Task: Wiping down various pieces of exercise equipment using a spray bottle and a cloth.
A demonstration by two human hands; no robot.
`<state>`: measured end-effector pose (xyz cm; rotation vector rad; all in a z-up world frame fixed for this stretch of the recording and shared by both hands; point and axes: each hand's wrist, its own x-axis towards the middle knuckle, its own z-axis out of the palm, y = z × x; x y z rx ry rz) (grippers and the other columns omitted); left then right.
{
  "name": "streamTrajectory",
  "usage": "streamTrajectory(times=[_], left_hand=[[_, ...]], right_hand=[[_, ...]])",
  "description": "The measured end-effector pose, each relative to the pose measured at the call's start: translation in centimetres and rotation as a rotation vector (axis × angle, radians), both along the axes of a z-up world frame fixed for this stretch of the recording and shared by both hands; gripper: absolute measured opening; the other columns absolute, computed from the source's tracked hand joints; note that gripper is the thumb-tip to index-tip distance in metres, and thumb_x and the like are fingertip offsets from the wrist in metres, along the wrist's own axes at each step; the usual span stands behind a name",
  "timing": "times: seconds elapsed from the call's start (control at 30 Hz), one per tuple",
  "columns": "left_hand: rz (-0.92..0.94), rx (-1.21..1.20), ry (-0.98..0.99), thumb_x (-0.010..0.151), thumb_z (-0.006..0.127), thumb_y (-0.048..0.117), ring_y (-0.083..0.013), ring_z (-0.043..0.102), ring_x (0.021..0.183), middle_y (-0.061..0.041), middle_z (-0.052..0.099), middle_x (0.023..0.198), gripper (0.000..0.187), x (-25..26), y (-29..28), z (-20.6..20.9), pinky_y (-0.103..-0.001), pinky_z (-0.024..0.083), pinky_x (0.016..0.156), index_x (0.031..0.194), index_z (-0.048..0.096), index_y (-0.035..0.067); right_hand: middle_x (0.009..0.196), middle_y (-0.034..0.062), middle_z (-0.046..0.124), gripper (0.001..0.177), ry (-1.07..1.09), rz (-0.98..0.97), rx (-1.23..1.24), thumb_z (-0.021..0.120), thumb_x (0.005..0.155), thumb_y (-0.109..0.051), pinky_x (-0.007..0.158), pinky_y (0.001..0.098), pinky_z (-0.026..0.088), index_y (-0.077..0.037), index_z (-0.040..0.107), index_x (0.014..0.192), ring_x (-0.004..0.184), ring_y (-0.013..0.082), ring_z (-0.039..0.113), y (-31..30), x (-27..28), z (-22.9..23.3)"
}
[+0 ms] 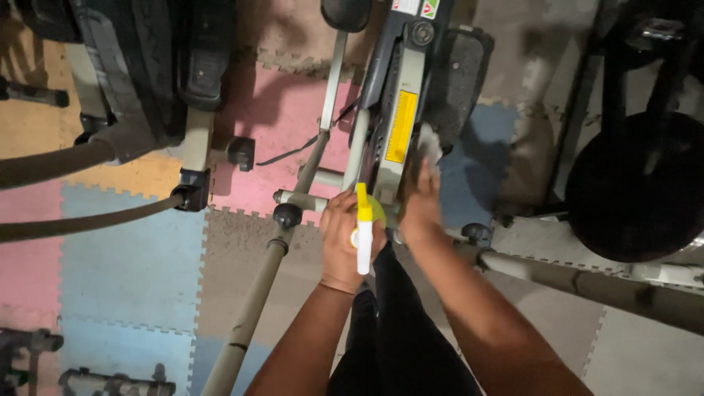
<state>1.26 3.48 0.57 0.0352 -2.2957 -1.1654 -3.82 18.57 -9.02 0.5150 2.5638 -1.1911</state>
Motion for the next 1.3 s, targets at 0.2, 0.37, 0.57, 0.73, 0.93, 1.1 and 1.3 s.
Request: streamTrajectory(times=[0.2,0.37,0.57,0.73,0.93,1.1,1.3], left_hand=[[-0.027,0.028,-0.052,0.08,0.08,0.016,-0.0408,0.067,0.112,-0.014,0.07,0.112,0.023,0.3,-0.3,0.3,-0.051,0.05,0.102,0.097,0.07,0.005],[-0.031,-0.013,-0.037,0.08,0.08,0.018,-0.0403,0.066,0.113,-0.014,0.07,0.112,0.024,0.5,-0.4,0.1,-0.05,0.05,0.103,0.099,0.07,0.007],[-0.028,-0.009,-0.045,0.076,0.082,0.017,-0.0399,0.066,0.116,-0.013,0.069,0.114,0.027,1.0,-0.5,-0.8,-0.05,0.048,0.106,0.099,0.071,0.009],[-0.009,-0.011,-0.058,0.078,0.08,0.021,-0.0383,0.066,0.117,-0.012,0.069,0.115,0.026,1.6,-0.3,-1.1,-0.05,0.048,0.106,0.1,0.071,0.011],[-0.039,0.005,-0.07,0.075,0.083,0.015,-0.0394,0.064,0.12,-0.012,0.069,0.118,0.029,1.9,-0.5,-1.3,-0.053,0.046,0.109,0.102,0.071,0.012],[-0.04,0.051,-0.114,0.077,0.084,0.017,-0.0398,0.063,0.122,-0.011,0.069,0.119,0.029,1.9,-0.6,-0.1,-0.055,0.045,0.11,0.103,0.072,0.011],[-0.027,-0.005,-0.088,0.079,0.082,0.019,-0.0378,0.064,0.122,-0.01,0.069,0.119,0.028,1.9,-0.6,-0.7,-0.053,0.045,0.111,0.103,0.071,0.013]], right_hand=[[0.17,0.0218,0.018,0.074,0.08,0.515,0.276,0.072,0.085,-0.012,0.108,0.0581,0.045,-0.014,0.049,0.155,0.142,0.0569,0.034,3.4,3.9,-3.4],[0.173,0.007,-0.01,0.1,-0.352,0.406,0.446,0.069,0.088,-0.001,0.09,0.05,0.062,-0.045,0.021,0.164,0.121,0.0484,0.063,2.5,-0.7,-8.2],[0.172,0.0136,-0.005,0.087,-0.104,0.341,0.364,0.07,0.088,0.004,0.105,0.057,0.051,-0.029,0.039,0.162,0.15,0.0532,0.025,1.0,-4.9,-5.9],[0.166,0.0143,0.018,0.071,-0.127,0.047,0.063,0.065,0.097,-0.028,0.112,0.0482,0.046,-0.033,0.036,0.161,0.147,0.0432,0.035,0.7,-5.8,-4.1],[0.155,0.0158,0.045,0.042,0.225,0.096,0.093,0.063,0.097,-0.001,0.112,0.0456,0.047,-0.02,0.068,0.135,0.137,0.0405,0.05,3.0,1.1,-3.8],[0.148,0.0059,0.053,0.039,0.286,0.067,0.037,0.061,0.101,-0.004,0.117,0.0476,0.038,-0.022,0.068,0.135,0.14,0.0353,0.048,0.3,4.5,4.7],[0.152,-0.0032,0.046,0.082,0.147,0.57,0.254,0.076,0.073,-0.008,0.113,0.0419,0.044,-0.039,0.057,0.147,0.143,0.0318,0.036,-0.8,0.8,-1.0]])
